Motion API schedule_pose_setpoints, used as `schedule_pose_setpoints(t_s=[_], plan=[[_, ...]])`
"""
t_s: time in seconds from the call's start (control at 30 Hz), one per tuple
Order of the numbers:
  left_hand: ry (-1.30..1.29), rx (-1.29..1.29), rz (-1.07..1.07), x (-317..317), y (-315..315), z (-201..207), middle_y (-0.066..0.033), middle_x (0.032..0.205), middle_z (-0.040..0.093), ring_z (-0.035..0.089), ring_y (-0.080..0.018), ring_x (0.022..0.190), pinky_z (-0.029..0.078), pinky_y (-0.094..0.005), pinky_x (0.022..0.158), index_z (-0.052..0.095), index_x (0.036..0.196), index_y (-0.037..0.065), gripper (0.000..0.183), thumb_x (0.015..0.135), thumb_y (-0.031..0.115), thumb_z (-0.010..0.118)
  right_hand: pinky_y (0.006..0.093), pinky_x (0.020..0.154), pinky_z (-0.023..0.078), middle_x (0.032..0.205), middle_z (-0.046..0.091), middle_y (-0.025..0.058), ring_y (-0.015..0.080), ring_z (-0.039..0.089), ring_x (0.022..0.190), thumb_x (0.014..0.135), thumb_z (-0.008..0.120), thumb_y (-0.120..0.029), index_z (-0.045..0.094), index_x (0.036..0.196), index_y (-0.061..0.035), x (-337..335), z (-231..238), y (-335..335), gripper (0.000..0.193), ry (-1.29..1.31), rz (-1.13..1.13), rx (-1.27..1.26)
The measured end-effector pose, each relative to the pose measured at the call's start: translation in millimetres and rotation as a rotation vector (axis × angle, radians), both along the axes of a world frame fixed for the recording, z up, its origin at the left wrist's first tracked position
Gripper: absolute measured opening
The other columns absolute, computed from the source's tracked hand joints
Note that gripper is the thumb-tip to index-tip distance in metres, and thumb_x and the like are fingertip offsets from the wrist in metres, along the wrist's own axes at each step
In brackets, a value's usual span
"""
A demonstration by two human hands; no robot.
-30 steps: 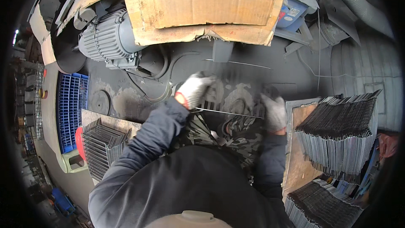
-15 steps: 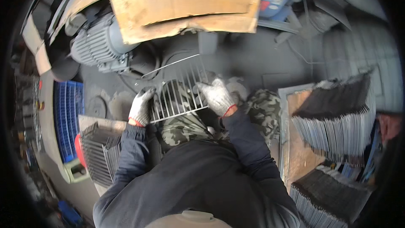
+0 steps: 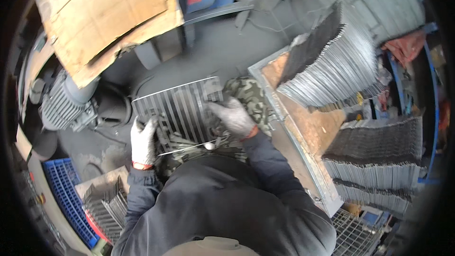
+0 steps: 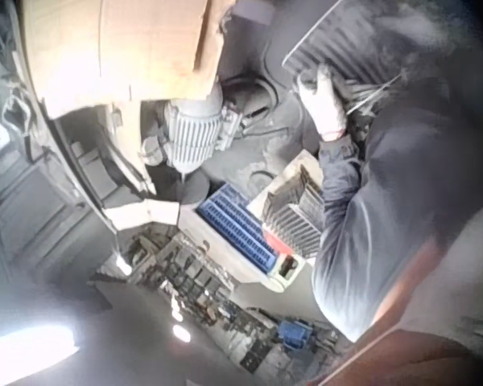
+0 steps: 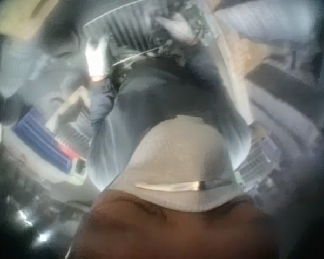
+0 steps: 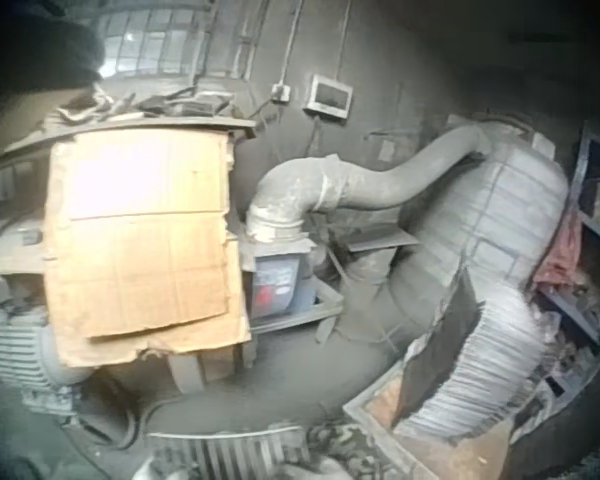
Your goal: Inspecting and sorting individual metal wire grids from stacks on a fabrication floor.
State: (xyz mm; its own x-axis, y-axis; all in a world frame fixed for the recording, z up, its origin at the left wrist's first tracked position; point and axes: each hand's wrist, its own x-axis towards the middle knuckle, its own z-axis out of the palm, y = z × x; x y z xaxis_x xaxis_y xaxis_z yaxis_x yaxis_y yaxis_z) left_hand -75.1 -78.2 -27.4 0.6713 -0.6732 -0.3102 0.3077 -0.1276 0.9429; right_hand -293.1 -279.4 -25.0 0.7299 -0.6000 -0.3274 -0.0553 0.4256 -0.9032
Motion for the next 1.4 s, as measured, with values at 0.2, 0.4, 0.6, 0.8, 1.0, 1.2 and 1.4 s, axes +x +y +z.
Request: schedule_pose_setpoints(t_s=[0.2,0.4,0.6,0.8,1.0,1.2,1.4], plan=[[-0.051,-0.094,0.036,-13.4,-0.4,1.0,-0.0022,0.091,0.069,0.063,-0.011,0.079,0.052,-0.0284,0.073,0.066,0.108,0.004,0.015,0.098,0.01,0.076,0.0305,0.082,0.06,0.114,0.075,0.0069,0.0149,0.072,0.092,0.107,0.064,-0.01,0.07,0.133,0.0006,-19.0,1.1,1.6,0.029,-0.077,-0.107,-0.179],[-0.062,-0.087,0.069,-11.6,13.1,3.8,-0.004,0.098,0.072,0.064,-0.012,0.087,0.053,-0.0297,0.081,0.068,0.113,0.002,0.02,0.097,0.01,0.077,0.0309,0.086,0.059,0.111,0.076,0.0061,0.0146,0.071,0.096,0.106,0.065,-0.007,0.071,0.131,0.0001,-7.8,12.9,5.3,0.027,-0.079,-0.093,-0.076],[-0.063,-0.091,0.083,-18.1,18.2,23.8,-0.0062,0.105,0.072,0.065,-0.0131,0.093,0.054,-0.0297,0.084,0.067,0.119,0.002,0.024,0.098,0.01,0.076,0.0337,0.088,0.059,0.117,0.074,0.0086,0.0192,0.071,0.101,0.1,0.068,-0.005,0.064,0.137,0.0008,-7.3,31.6,-6.7,0.038,-0.014,0.04,-0.088],[-0.018,-0.249,0.086,-27.3,10.2,44.6,-0.0086,0.103,0.07,0.068,-0.0159,0.084,0.057,-0.0303,0.076,0.062,0.12,0.001,0.025,0.097,0.001,0.072,0.0331,0.093,0.057,0.112,0.077,0.0069,0.0158,0.071,0.101,0.096,0.075,-0.002,0.073,0.126,-0.0001,-17.3,63.6,-21.1,0.03,-0.046,0.091,-0.196],[-0.026,-0.409,0.175,-38.2,9.2,38.7,-0.015,0.105,0.071,0.071,-0.0201,0.081,0.06,-0.0331,0.07,0.06,0.118,-0.001,0.027,0.095,-0.004,0.073,0.0362,0.084,0.061,0.102,0.074,0.0109,0.0223,0.074,0.089,0.092,0.069,0.002,0.067,0.12,0.0036,-11.6,81.0,-35.2,0.028,0.022,0.2,-0.288],[-0.092,-0.115,0.1,-1.9,-5.9,18.1,-0.0041,0.095,0.07,0.066,-0.0116,0.076,0.056,-0.0279,0.068,0.063,0.115,0.002,0.016,0.102,0.004,0.071,0.0323,0.09,0.056,0.113,0.078,0.0079,0.0159,0.069,0.097,0.097,0.075,-0.005,0.074,0.121,-0.0003,43.9,9.9,-46.3,0.024,-0.035,0.033,-0.155],[0.076,-0.047,0.098,50.5,-54.7,-29.8,-0.0067,0.076,0.066,0.061,-0.0152,0.051,0.051,-0.0308,0.046,0.06,0.111,0.003,0.023,0.103,0.02,0.073,0.0305,0.085,0.057,0.103,0.076,0.012,0.0155,0.07,0.095,0.096,0.082,-0.038,0.069,0.116,0.0101,83.3,-75.1,-108.2,0.054,0.238,0.137,-0.597]])
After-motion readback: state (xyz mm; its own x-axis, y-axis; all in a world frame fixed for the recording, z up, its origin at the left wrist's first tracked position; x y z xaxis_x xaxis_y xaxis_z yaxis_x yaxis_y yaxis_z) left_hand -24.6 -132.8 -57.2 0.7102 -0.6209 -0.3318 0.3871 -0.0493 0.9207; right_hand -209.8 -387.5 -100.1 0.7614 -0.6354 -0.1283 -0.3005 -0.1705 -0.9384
